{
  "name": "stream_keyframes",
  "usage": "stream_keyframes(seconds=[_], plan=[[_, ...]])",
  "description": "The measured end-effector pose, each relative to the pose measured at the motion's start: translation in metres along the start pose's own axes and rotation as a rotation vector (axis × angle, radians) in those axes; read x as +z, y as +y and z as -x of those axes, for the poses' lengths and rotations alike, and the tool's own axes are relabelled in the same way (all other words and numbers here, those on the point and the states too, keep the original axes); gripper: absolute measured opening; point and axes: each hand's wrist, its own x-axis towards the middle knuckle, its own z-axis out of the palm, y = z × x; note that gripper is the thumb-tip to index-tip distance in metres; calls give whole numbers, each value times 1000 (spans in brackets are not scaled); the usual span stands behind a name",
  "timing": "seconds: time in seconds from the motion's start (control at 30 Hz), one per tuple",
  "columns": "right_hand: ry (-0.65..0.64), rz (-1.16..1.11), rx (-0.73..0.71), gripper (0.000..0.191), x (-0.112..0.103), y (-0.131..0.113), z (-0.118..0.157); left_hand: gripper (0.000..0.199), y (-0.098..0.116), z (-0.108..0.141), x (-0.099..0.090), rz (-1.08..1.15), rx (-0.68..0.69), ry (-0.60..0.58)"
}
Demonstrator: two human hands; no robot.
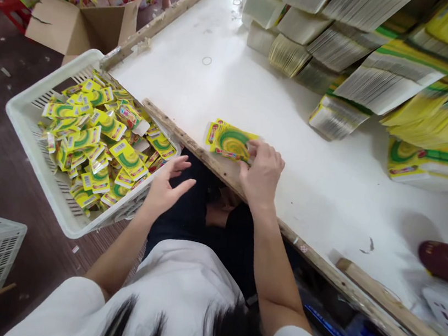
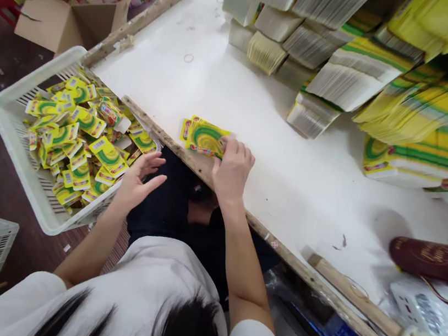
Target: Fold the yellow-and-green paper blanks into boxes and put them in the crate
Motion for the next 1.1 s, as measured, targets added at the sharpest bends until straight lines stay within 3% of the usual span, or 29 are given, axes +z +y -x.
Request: stream_keyframes(seconds=[0.07,0.17,0.23,0.3,0.4,0.47,0.53,0.67,0.73,0.8,0.87,1.0,1.1], plan=[[15,-114,-12,31,-12,-8,11,66,-1,-1,16,199,-40,-105],[-190,-436,-65,29,-23,-24,33,62,8,-3,32,464,7,-103],[-331,-660,-61,27,-24,-35,48,47,21,-5,39,581,61,-36],[-350,-810,-22,28,-20,-46,61,37,35,-7,43,640,106,60],[-326,-927,18,35,-11,-59,73,39,46,-11,47,656,140,267],[-337,-985,38,39,-6,-62,76,48,43,-13,47,642,114,345],[-328,-1012,62,41,-4,-59,74,57,36,-12,44,615,97,299],[-274,-940,60,26,-8,-42,66,71,22,-8,31,541,128,79],[-258,-902,17,19,-11,-36,64,78,18,-7,23,500,127,57],[-269,-890,-10,16,-13,-35,64,85,16,-7,19,466,145,110],[-326,-902,-25,15,-11,-42,69,87,13,-7,19,451,189,236],[-468,-1009,-56,15,-4,-68,83,75,6,-7,26,453,220,498],[-407,-969,-43,3,-3,-76,86,63,4,-9,25,362,177,562]])
